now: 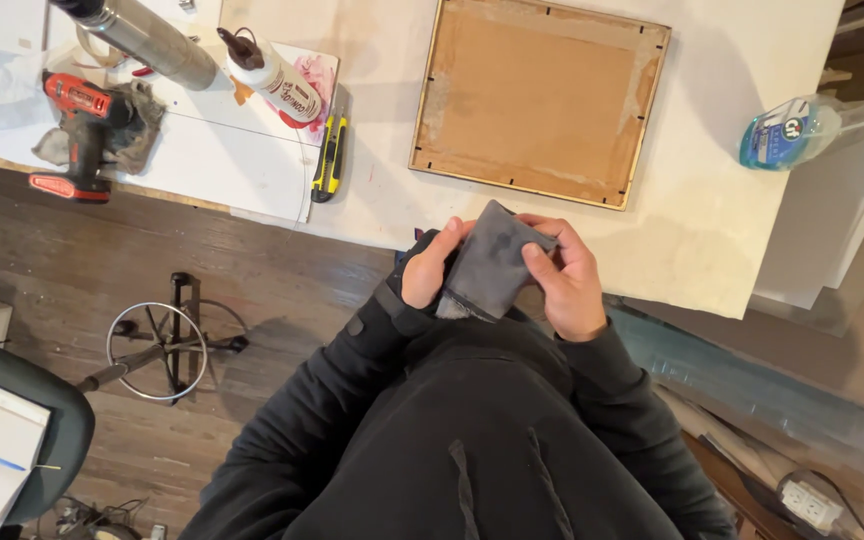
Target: The recorder is assembling a picture frame, including placing a photograph and sealing the back with tape.
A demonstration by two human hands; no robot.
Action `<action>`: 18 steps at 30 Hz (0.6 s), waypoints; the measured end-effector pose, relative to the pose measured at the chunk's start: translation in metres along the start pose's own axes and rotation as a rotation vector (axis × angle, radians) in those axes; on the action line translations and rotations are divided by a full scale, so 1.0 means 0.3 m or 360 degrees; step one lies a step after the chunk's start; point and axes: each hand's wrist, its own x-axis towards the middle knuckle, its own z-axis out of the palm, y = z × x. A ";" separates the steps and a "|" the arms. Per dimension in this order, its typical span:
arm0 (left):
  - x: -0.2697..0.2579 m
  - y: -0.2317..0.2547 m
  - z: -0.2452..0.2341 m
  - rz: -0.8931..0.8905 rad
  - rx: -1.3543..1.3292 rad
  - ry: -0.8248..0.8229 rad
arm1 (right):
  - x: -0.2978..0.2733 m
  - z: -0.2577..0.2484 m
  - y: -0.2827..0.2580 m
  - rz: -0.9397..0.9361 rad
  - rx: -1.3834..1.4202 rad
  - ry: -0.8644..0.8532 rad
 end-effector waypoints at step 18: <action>-0.008 0.095 0.043 -0.0143 0.1648 -0.0020 | 0.025 0.081 -0.042 -0.0498 -0.1674 0.0204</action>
